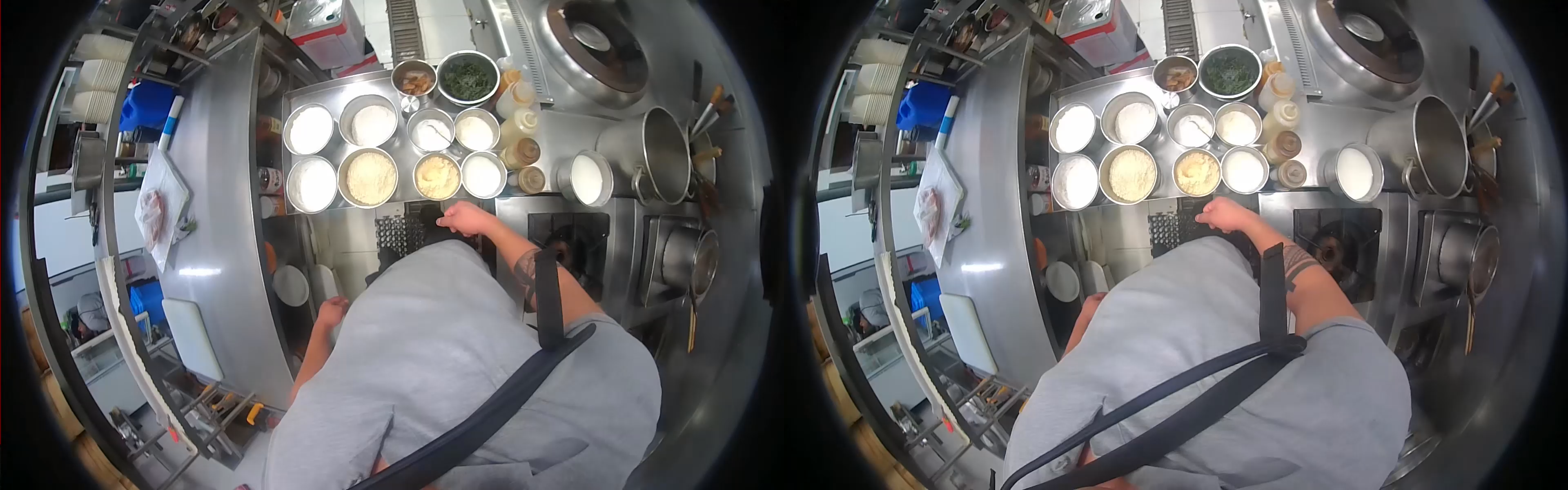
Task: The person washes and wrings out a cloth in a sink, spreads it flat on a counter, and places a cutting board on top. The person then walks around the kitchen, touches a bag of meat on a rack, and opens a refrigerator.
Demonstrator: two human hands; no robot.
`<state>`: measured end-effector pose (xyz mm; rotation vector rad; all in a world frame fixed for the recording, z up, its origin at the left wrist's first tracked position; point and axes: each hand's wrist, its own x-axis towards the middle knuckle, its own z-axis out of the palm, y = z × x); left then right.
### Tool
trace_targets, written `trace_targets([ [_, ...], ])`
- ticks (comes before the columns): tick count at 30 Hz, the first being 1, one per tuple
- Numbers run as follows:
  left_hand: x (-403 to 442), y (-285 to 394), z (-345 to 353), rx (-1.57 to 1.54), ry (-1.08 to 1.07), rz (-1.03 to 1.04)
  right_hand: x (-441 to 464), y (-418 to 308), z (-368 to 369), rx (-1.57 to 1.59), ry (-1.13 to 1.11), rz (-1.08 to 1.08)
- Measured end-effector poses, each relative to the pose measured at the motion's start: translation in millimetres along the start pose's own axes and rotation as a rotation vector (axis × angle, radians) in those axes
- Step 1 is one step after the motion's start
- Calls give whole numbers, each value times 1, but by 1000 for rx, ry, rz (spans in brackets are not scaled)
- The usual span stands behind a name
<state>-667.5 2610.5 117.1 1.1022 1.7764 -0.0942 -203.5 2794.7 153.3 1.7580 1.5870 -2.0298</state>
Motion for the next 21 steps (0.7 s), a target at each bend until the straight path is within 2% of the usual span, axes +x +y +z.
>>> trace_targets([
  [1,-12,13,3,62,39,47,-1,-5,-2,0,-15,-5],
  [3,-31,43,7,-15,85,26,4,-17,-10,-67,-78,-76],
  [5,-46,65,9,-86,118,-110,9,-22,-10,-130,-88,-124],
  [7,-37,33,26,-216,89,-134,14,-24,-10,-197,-115,-316],
  [9,-34,37,44,-255,172,-149,13,-35,-7,-184,-137,-328],
  [10,-64,96,30,-191,167,-124,9,-45,-8,-231,-152,-347],
  [11,-59,101,36,-217,179,-127,7,-54,-11,-274,-171,-367],
  [13,-48,88,48,-280,158,-229,7,-65,-18,-305,-201,-400],
  [15,-27,56,69,-313,152,-184,5,-70,-21,-312,-233,-417],
  [16,-24,50,78,-331,145,-125,7,-73,-27,-283,-228,-432],
  [19,-22,44,98,-403,110,-141,3,-90,-52,-290,-188,-466],
  [21,-25,36,105,-419,116,-144,-10,-106,-76,-433,62,-477],
])
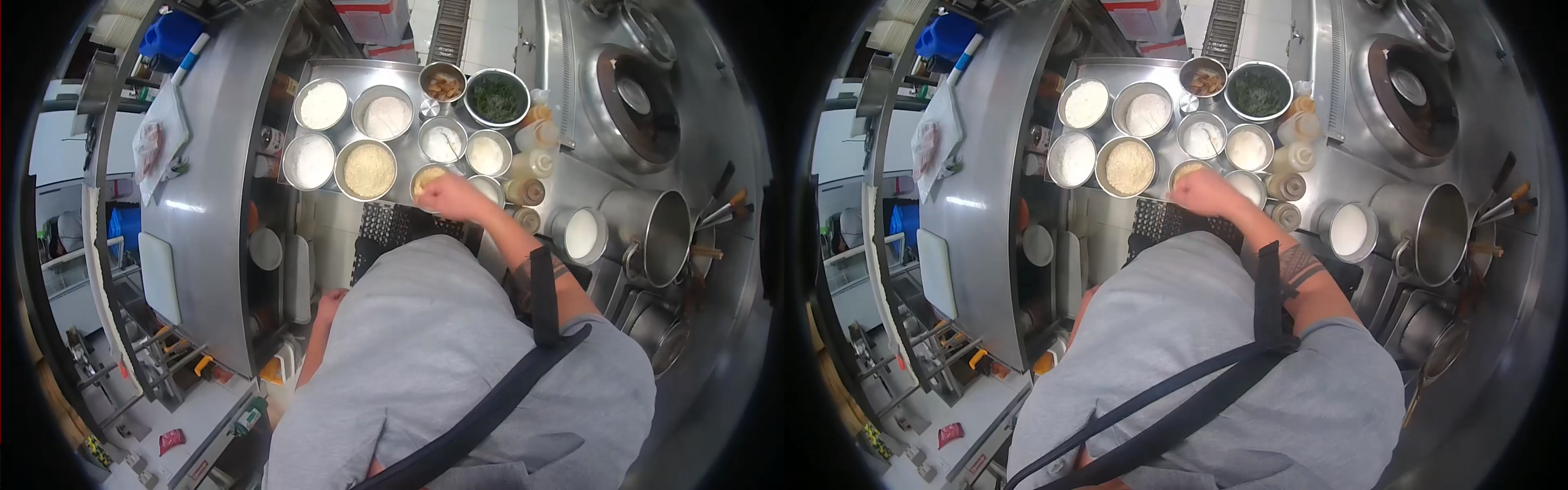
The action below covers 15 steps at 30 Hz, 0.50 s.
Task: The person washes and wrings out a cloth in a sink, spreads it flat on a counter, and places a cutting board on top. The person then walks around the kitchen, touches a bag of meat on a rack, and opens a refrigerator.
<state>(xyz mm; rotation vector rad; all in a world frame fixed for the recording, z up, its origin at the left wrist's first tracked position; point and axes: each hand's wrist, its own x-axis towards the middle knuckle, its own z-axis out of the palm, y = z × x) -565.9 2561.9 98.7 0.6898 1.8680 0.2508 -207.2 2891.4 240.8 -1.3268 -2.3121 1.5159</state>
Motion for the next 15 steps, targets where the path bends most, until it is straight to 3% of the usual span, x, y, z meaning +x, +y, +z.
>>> trace_targets([
  [2,-9,-1,1,-13,5,0,4,16,-17,-224,182,126],
  [5,-22,2,1,11,-4,-22,2,33,-31,-457,271,273],
  [8,-6,-43,0,63,22,-24,9,58,-20,-470,216,235],
  [10,-10,-37,-1,-16,31,-126,16,66,-13,-489,217,258],
  [15,-39,21,-6,139,46,-90,22,65,-18,-409,301,319],
])
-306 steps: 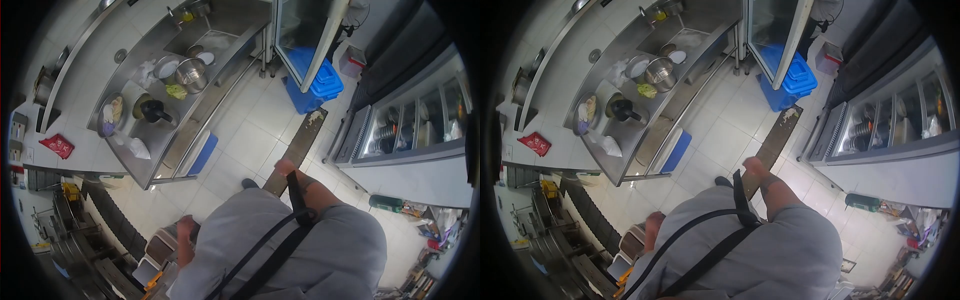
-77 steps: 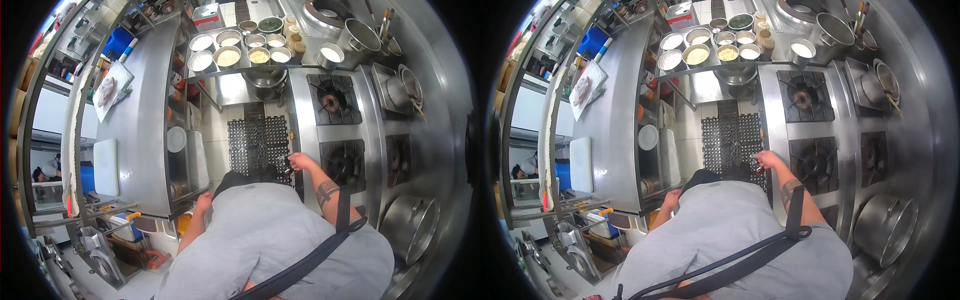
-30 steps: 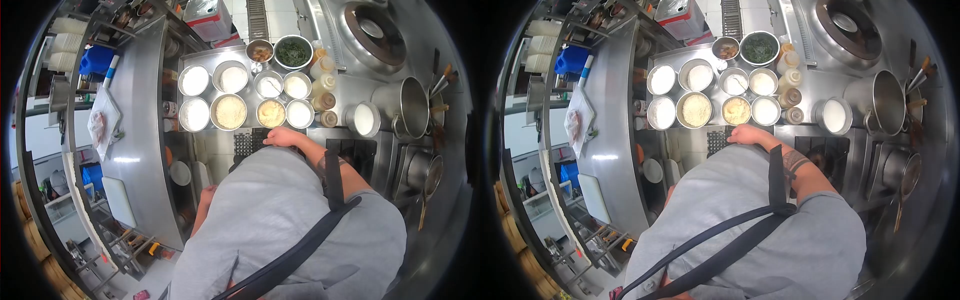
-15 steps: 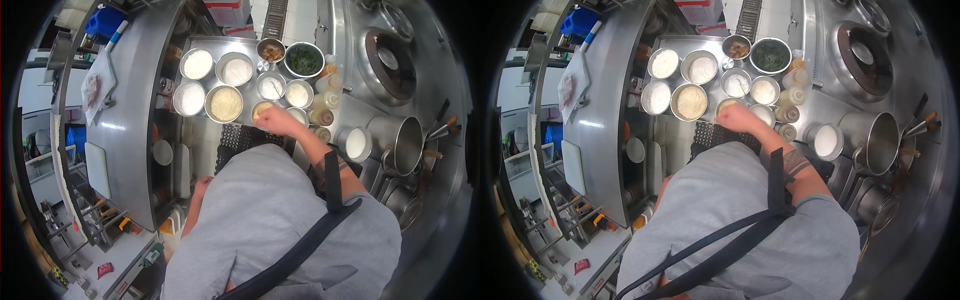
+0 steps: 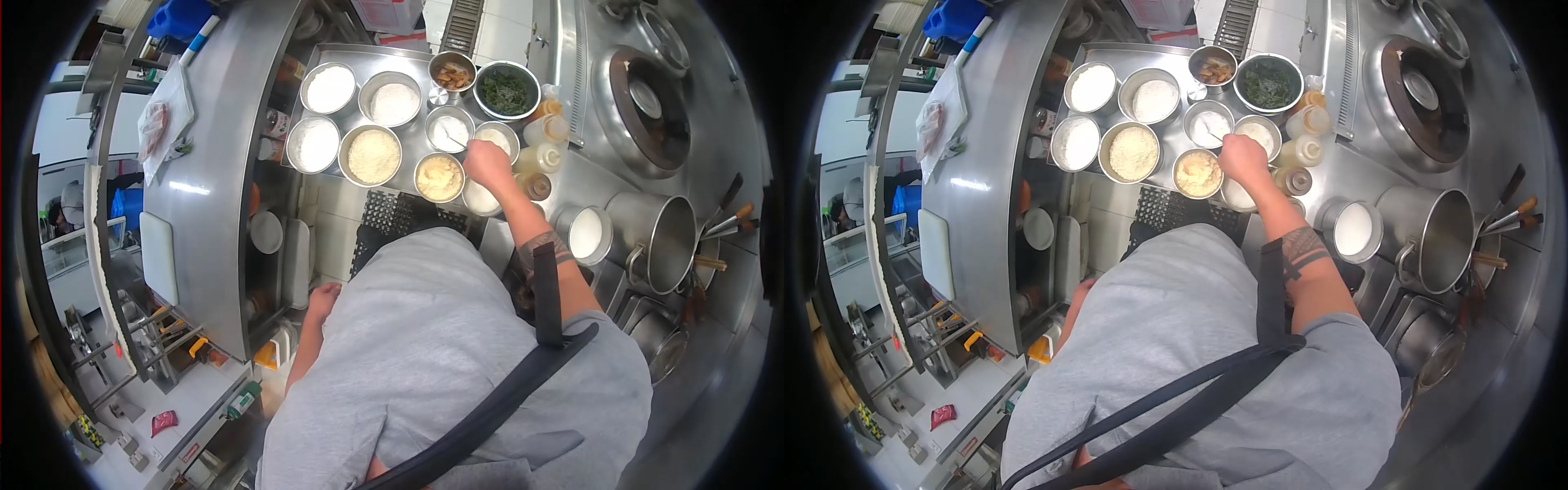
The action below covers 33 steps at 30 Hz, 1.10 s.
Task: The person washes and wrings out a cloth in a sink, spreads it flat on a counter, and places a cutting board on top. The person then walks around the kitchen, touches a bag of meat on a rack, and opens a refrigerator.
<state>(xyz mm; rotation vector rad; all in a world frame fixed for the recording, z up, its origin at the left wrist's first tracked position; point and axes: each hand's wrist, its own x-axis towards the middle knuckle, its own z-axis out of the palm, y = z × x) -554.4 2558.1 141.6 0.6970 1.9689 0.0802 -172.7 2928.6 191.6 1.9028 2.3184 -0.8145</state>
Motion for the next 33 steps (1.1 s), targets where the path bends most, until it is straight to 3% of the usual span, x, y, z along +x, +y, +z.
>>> trace_targets([
  [4,3,5,-2,-73,8,53,10,13,8,60,21,-7],
  [9,3,8,-7,-19,16,47,-3,14,-25,167,216,-6],
  [14,28,-25,-4,-75,26,132,-4,11,-29,7,199,29],
  [19,19,-10,-11,-90,32,92,-6,2,-31,6,262,82],
  [30,5,-26,0,-90,82,-27,30,20,7,-15,61,8],
  [33,-2,-38,10,-152,100,-47,26,6,-4,-21,16,86],
])
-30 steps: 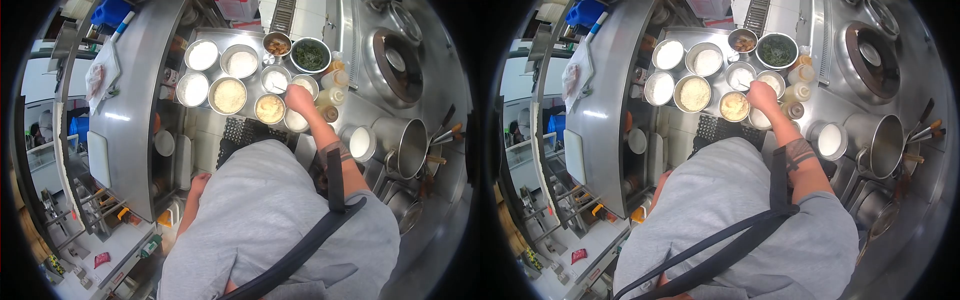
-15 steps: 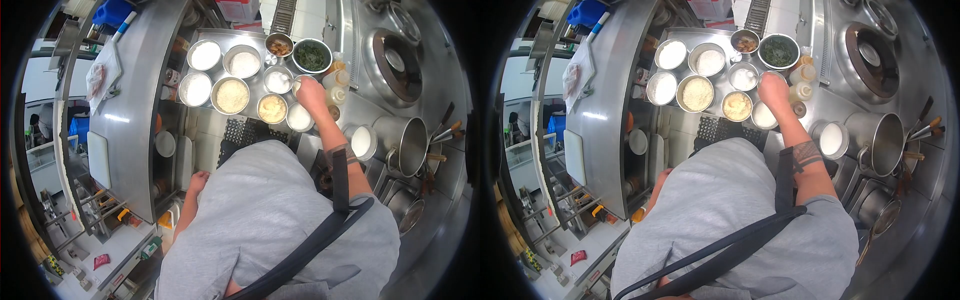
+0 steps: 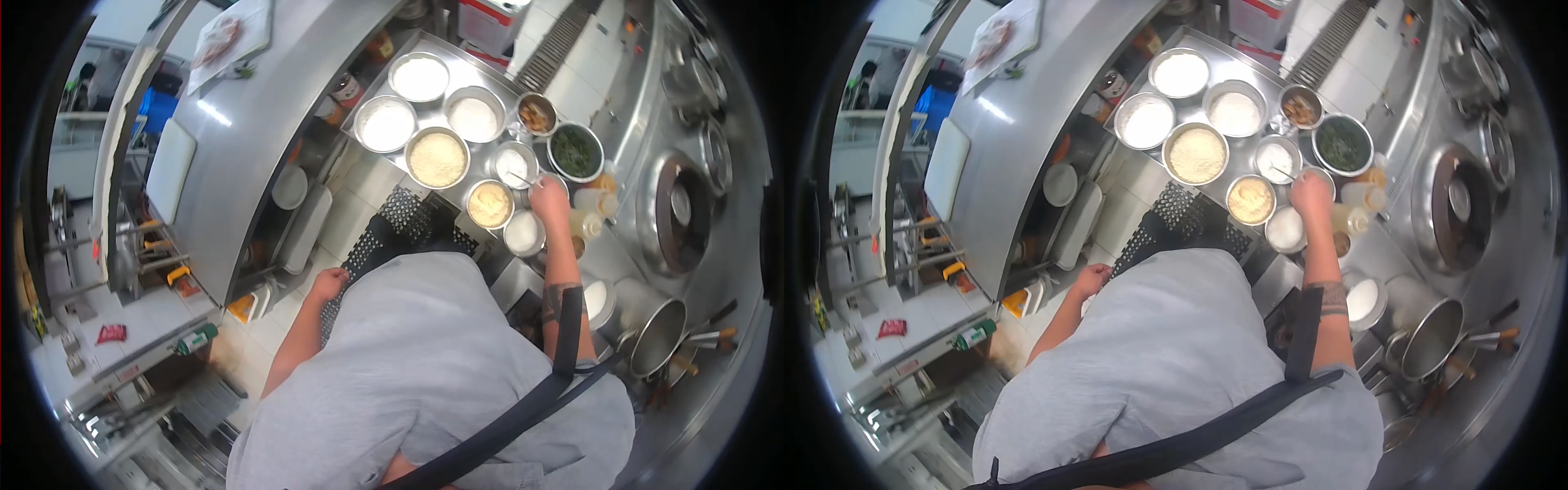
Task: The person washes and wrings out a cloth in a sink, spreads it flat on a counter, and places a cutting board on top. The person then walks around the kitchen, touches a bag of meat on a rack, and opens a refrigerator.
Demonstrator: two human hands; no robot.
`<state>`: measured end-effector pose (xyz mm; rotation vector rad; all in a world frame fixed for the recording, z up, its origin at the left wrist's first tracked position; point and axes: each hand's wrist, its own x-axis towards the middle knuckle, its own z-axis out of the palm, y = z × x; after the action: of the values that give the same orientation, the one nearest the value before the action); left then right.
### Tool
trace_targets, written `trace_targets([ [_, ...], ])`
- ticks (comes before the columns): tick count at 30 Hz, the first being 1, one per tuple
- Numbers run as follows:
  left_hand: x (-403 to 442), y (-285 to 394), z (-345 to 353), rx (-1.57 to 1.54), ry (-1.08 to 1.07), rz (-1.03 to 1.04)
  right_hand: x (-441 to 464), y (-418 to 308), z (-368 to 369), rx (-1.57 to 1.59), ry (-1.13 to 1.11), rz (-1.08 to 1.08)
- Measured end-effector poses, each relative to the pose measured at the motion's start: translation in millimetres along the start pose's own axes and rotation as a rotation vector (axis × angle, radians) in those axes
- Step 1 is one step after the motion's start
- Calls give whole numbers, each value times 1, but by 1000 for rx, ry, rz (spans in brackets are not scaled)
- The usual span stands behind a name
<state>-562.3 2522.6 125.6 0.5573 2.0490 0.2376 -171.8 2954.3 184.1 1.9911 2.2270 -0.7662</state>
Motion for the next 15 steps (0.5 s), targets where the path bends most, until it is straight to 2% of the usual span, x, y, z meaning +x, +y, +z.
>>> trace_targets([
  [2,-12,2,1,-30,-17,-27,-9,-10,-6,-96,210,-32],
  [3,-12,-4,2,-46,-8,-37,-9,-19,-9,-101,205,-52],
  [5,-11,-15,5,-12,-22,-43,-11,-36,-15,-38,384,-186],
  [6,-12,-17,5,-31,-11,-40,-10,-44,-12,-42,391,-206],
  [8,-14,-18,5,29,55,45,-6,-61,-2,172,371,-491],
  [9,-11,-20,6,7,73,61,-13,-79,4,239,352,-549],
  [11,-8,-31,6,6,69,51,-38,-118,10,280,148,-651],
  [13,-11,-36,3,-68,92,61,-74,-160,14,193,-129,-708],
  [14,-14,-41,1,-120,87,56,-82,-167,36,159,-191,-815],
  [15,-12,-55,2,-153,103,81,-100,-180,46,146,-305,-773],
])
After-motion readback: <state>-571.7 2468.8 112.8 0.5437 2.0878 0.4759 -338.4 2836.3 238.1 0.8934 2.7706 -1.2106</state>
